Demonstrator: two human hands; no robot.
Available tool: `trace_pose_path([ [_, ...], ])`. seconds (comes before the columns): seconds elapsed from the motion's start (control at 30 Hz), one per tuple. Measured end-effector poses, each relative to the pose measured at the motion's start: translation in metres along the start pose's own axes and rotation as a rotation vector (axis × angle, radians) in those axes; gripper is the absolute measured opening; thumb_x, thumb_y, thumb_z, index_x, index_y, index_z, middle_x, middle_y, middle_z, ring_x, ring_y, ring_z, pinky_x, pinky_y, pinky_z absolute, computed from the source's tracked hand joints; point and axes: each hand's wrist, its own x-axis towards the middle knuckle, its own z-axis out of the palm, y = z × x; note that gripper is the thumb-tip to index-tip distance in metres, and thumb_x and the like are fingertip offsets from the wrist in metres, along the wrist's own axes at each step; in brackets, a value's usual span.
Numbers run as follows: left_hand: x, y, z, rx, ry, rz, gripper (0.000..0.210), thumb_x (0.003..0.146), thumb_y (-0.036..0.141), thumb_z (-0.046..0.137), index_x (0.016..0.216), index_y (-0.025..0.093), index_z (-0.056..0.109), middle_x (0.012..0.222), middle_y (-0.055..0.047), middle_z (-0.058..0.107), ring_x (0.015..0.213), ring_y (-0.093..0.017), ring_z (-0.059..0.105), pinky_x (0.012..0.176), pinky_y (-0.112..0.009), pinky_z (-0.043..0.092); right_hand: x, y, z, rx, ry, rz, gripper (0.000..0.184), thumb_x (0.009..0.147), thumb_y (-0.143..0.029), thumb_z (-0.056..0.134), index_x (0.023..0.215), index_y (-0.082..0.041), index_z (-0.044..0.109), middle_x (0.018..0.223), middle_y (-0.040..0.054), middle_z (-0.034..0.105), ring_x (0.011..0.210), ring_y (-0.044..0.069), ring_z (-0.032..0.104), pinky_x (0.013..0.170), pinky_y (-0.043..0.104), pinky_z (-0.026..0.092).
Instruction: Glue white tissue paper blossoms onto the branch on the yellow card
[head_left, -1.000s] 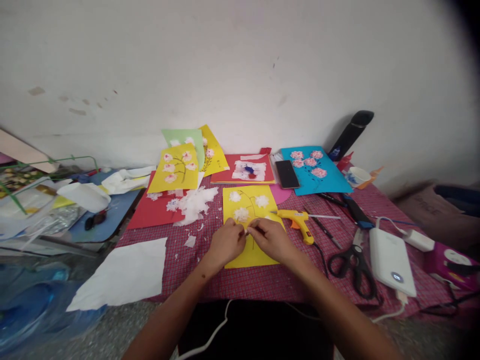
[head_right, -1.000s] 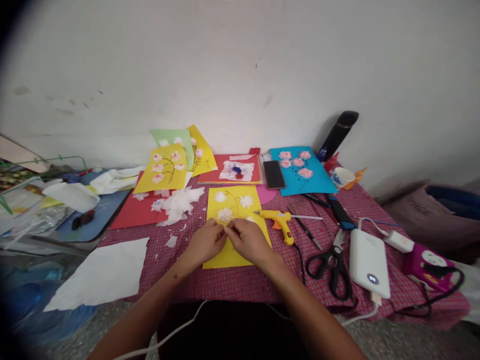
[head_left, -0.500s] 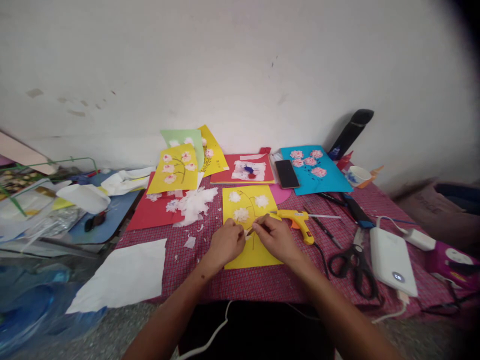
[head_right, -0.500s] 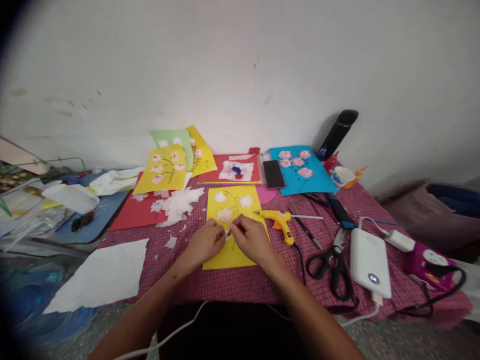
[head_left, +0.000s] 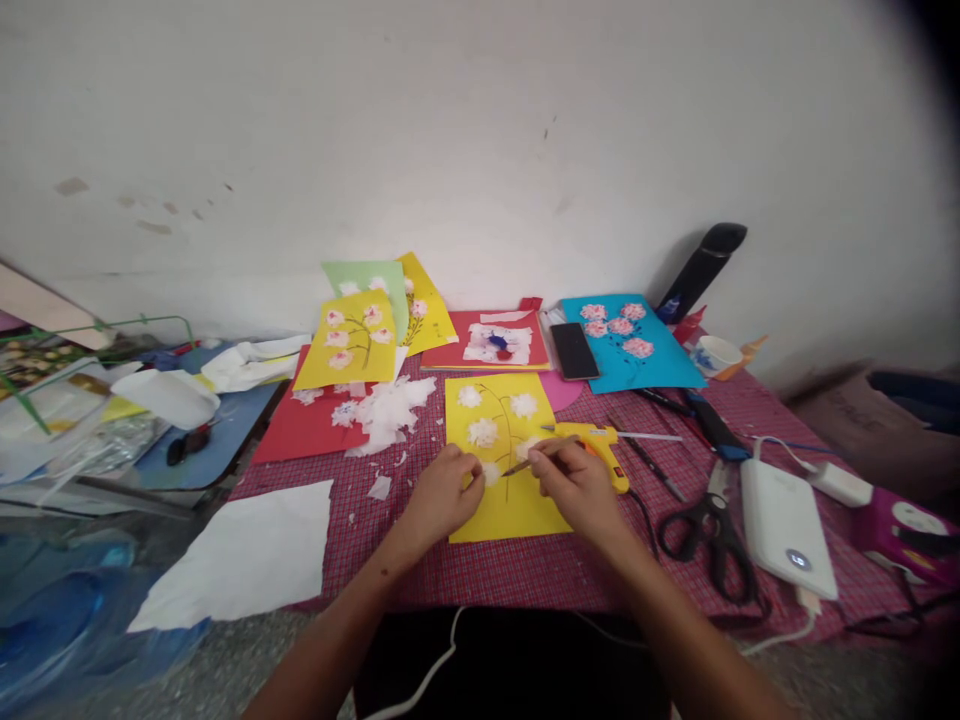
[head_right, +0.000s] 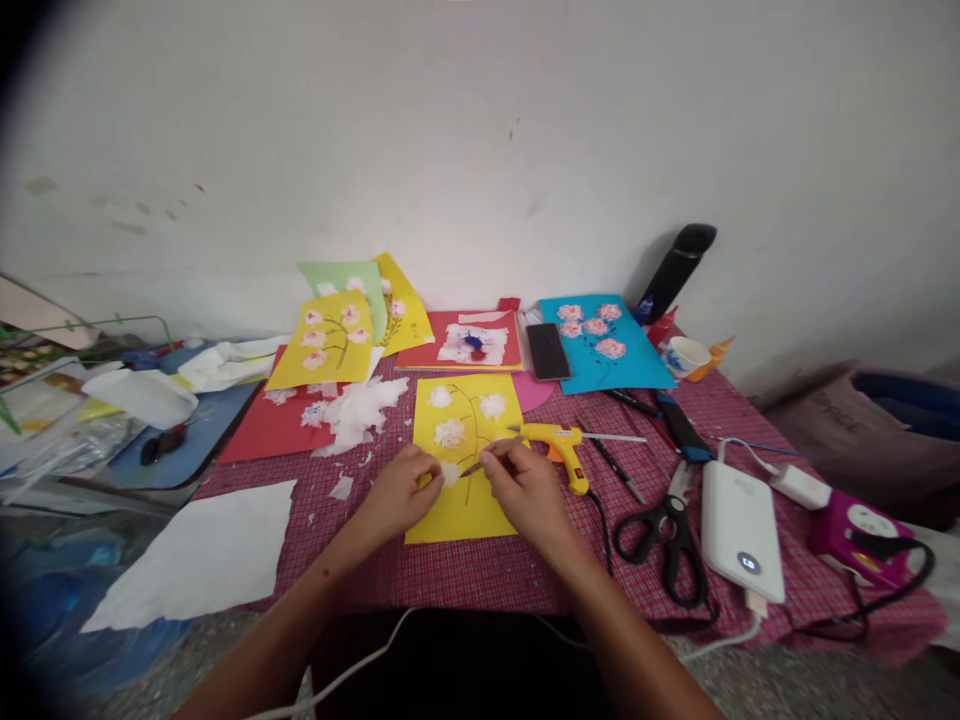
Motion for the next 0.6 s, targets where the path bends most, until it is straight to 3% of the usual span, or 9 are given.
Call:
trace_pose_path([
  [0.17,-0.006,0.0,-0.005,-0.194,0.017,-0.058,0.014,0.086,0.019,0.052,0.075,0.018,0.061,0.082,-0.003,0.061,0.082,-0.017,0.057,0.076,-0.029,0.045,-0.022,-0.005,-0.01,0.18,0.107,0.076,0.018,0.091,-0.037,0.063,0.082,-0.021,0.063,0.073,-0.0001,0.062,0.05,0.011,0.053,0.046,0.024,0.043],
  [0.4,-0.007,-0.004,-0.004,-0.652,-0.07,-0.306,0.007,0.079,0.021,0.052,0.072,0.019,0.053,0.065,0.002,0.064,0.062,-0.013,0.06,0.062,-0.025,0.047,-0.055,-0.006,-0.014,0.316,0.107,0.175,0.02,0.095,-0.04,0.057,0.087,-0.022,0.06,0.065,-0.0021,0.061,0.047,0.011,0.054,0.045,0.024,0.042],
  [0.6,-0.008,-0.006,0.006,-0.807,-0.054,-0.348,0.007,0.075,0.019,0.057,0.072,0.019,0.05,0.059,0.003,0.06,0.054,-0.011,0.057,0.056,-0.024,0.045,-0.064,0.004,-0.007,0.36,0.101,0.245,0.019,0.091,-0.04,0.064,0.089,-0.021,0.059,0.068,-0.0024,0.062,0.048,0.01,0.053,0.047,0.023,0.043],
])
